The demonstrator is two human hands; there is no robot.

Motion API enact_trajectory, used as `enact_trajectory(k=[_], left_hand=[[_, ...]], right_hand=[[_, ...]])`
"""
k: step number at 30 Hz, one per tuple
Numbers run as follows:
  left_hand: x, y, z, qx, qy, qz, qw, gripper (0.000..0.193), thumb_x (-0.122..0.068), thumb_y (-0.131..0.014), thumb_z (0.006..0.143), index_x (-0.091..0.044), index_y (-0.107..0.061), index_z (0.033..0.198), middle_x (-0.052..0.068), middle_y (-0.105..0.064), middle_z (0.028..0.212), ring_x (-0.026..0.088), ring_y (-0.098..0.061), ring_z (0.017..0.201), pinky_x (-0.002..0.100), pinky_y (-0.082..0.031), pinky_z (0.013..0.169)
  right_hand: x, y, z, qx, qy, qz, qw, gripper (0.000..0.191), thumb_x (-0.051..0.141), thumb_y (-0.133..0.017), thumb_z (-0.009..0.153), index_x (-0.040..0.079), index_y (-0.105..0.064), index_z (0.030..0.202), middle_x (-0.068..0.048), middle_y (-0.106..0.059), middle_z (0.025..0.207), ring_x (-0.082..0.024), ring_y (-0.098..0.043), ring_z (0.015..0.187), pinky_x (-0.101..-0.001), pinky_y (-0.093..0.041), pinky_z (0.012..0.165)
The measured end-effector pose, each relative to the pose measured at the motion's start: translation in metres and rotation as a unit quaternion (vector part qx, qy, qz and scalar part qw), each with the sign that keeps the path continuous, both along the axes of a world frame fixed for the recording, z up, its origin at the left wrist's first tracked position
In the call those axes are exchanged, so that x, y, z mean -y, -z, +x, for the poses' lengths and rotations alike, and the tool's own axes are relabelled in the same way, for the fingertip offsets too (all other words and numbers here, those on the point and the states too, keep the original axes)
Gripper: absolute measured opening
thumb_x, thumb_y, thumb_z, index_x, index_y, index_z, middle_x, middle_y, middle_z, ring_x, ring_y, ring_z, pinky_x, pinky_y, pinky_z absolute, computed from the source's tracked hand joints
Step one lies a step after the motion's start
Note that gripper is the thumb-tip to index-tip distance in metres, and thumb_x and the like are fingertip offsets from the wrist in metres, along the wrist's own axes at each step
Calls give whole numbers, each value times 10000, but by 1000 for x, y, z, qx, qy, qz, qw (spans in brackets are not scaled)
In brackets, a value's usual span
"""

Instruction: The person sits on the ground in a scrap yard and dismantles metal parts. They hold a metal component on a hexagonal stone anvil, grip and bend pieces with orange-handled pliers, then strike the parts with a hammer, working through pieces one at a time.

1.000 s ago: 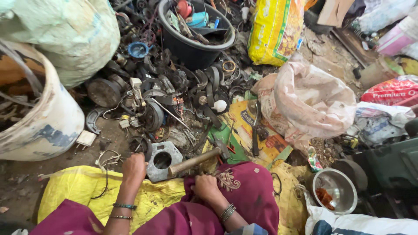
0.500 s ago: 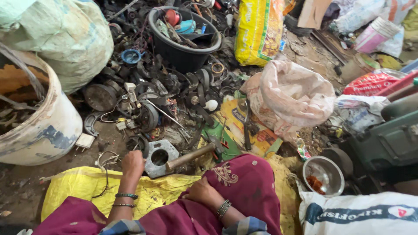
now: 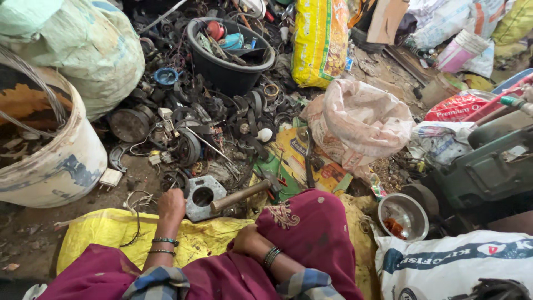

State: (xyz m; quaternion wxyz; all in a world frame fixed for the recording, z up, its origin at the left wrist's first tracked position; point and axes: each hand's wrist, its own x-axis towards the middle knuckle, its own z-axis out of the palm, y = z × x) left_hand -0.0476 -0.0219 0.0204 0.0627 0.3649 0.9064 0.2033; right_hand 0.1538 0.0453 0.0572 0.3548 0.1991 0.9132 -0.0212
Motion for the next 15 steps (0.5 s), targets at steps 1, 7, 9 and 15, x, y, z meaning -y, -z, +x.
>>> enact_trajectory(k=[1, 7, 9, 15], left_hand=[[0, -2, 0, -8, -3, 3, 1000, 201, -231, -752, 875, -36, -795, 867, 241, -751, 925, 411, -753, 904, 499, -605, 785], [6, -12, 6, 18, -2, -13, 1000, 232, -231, -697, 853, -25, -790, 901, 239, -747, 961, 413, -740, 940, 500, -599, 808], [8, -15, 8, 10, -2, -30, 1000, 225, -184, -631, 883, -29, -792, 911, 231, -752, 965, 405, -745, 943, 491, -602, 810], [12, -14, 17, -21, 6, -47, 999, 259, -117, -554, 938, -38, -801, 924, 220, -764, 977, 382, -760, 945, 472, -605, 823]], right_hand=[[2, -2, -1, 3, -2, 4, 1000, 599, 601, -551, 927, 77, -729, 1156, -174, -706, 1194, -352, -676, 1121, -547, -482, 950], [15, -14, 1, -65, -38, 30, 997, 539, 529, -506, 953, 116, -644, 1272, -145, -659, 1287, -322, -677, 1120, -586, -490, 877], [19, -16, 4, -169, -80, 34, 982, 527, 505, -491, 962, 129, -615, 1310, -135, -643, 1318, -312, -677, 1120, -599, -493, 853], [18, -20, 10, -260, -138, 76, 953, 518, 433, -446, 989, 168, -530, 1426, -106, -596, 1412, -282, -677, 1120, -637, -500, 781]])
